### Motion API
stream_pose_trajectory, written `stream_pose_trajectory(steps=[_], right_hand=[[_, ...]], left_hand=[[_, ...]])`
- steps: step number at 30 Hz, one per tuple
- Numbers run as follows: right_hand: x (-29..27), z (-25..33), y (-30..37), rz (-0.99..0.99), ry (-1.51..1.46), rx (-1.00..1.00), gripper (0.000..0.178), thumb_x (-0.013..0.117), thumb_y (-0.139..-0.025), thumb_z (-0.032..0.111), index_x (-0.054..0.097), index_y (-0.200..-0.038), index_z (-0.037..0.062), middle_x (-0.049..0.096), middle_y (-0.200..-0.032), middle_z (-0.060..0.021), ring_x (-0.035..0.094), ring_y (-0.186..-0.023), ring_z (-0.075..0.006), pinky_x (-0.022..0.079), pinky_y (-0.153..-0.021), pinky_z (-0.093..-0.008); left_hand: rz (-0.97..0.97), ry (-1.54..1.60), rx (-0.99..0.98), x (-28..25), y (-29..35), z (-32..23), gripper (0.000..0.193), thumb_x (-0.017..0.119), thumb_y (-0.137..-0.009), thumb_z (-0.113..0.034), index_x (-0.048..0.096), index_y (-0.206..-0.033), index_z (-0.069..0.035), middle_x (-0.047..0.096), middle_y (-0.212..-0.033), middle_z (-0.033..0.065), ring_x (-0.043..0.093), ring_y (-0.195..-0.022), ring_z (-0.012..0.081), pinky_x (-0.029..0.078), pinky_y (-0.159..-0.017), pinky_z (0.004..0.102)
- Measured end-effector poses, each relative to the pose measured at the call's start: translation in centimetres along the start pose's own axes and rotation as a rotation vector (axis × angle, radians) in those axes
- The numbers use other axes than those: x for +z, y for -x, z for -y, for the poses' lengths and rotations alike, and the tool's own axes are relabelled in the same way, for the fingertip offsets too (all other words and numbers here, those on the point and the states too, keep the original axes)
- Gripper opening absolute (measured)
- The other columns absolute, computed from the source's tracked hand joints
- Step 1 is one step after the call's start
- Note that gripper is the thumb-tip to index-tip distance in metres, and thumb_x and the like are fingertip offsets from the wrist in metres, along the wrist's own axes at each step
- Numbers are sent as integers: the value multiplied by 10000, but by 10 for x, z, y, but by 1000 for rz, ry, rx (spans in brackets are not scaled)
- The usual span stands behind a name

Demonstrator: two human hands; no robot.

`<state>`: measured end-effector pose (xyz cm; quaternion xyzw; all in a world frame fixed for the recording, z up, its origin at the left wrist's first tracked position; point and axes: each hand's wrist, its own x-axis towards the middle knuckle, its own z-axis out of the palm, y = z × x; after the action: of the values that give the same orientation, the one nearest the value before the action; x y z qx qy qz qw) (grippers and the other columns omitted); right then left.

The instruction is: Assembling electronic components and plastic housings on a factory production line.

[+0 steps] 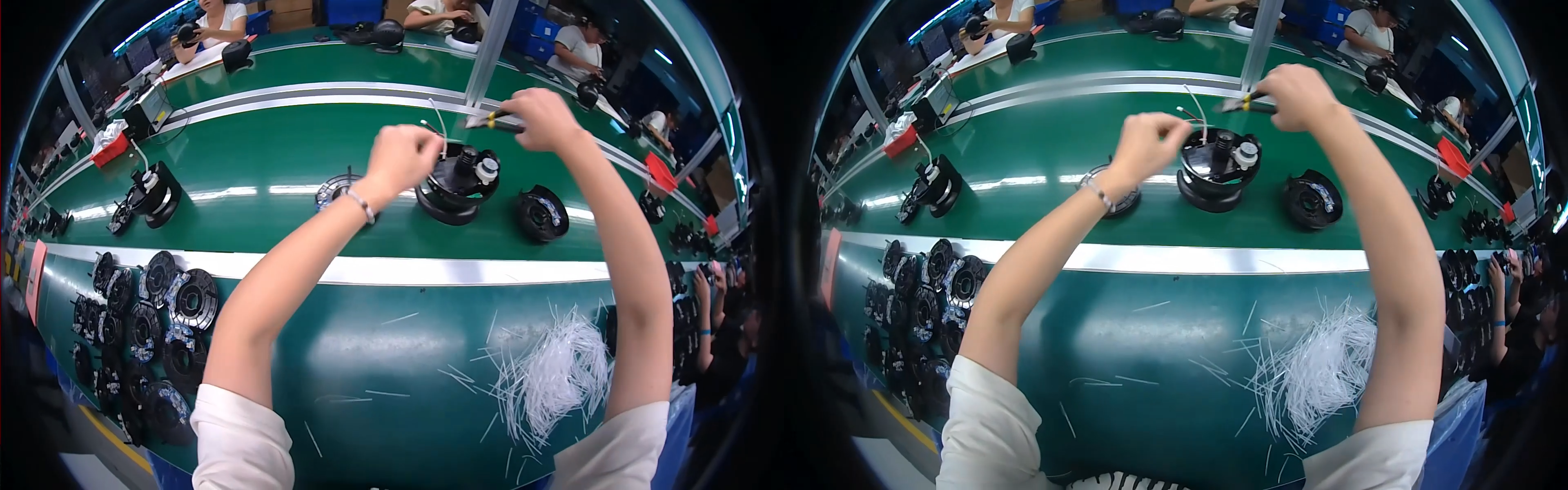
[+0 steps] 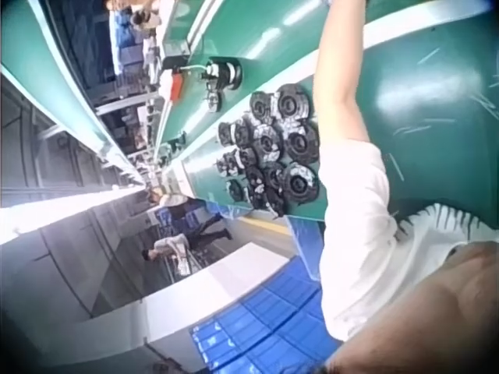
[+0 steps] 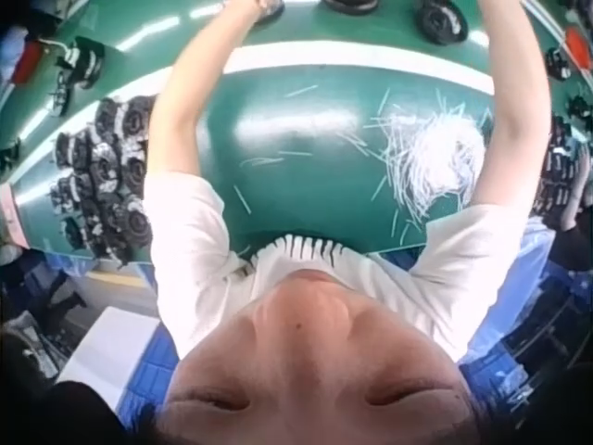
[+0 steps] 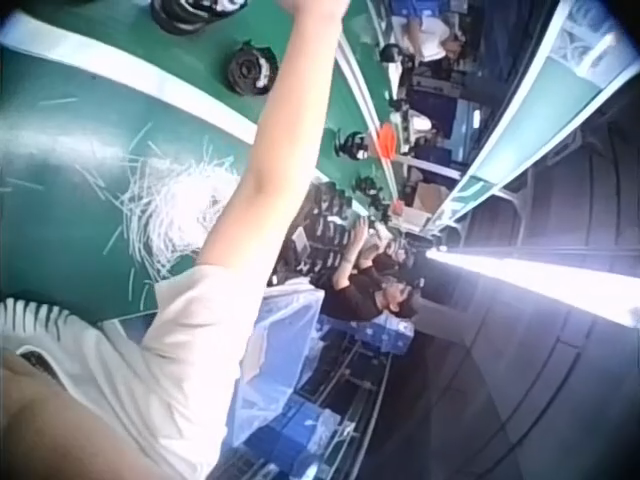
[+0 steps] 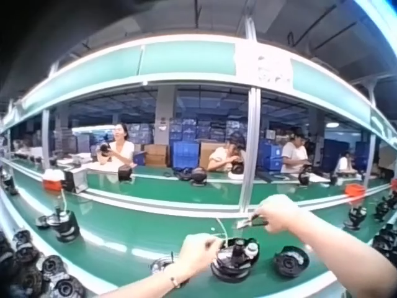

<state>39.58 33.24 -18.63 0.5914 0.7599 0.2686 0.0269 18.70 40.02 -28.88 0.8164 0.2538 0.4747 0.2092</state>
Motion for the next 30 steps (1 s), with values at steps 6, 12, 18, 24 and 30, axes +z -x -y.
stream_pose_trajectory(steps=[6,12,18,24,30], right_hand=[[-33,-5,20,-281,-98,70,458,625,-527,39,598,-984,55,580,-864,-110,550,-853,-289,451,-748,-364],[-53,50,23,-352,-230,-131,476,639,-488,-7,581,-959,41,568,-876,-114,523,-828,-294,438,-736,-368],[-63,99,10,-423,-324,-306,433,620,-454,-32,579,-884,6,546,-800,-107,509,-751,-283,427,-672,-351],[-68,129,-1,-431,-396,-334,474,614,-445,-32,567,-915,14,544,-840,-126,513,-792,-305,422,-707,-375],[-63,149,-16,-431,-447,-360,489,558,-427,-52,552,-914,-14,532,-856,-148,497,-803,-339,409,-716,-393]], left_hand=[[533,-126,-40,-40,29,-11,409,498,-830,-380,617,-958,-10,597,-995,180,567,-913,332,442,-818,388],[403,-499,-425,-43,53,79,385,672,-607,-201,544,-905,6,569,-952,215,571,-884,351,478,-775,405],[692,-529,-372,-111,62,26,409,613,-586,-78,591,-993,-48,597,-954,177,564,-920,316,477,-778,362],[1073,-289,-153,-191,111,39,420,659,-547,-159,628,-954,-60,628,-942,107,590,-897,254,467,-780,324],[549,-332,-490,-235,110,49,331,630,-702,-371,668,-691,-41,643,-660,85,623,-606,181,511,-616,291]])
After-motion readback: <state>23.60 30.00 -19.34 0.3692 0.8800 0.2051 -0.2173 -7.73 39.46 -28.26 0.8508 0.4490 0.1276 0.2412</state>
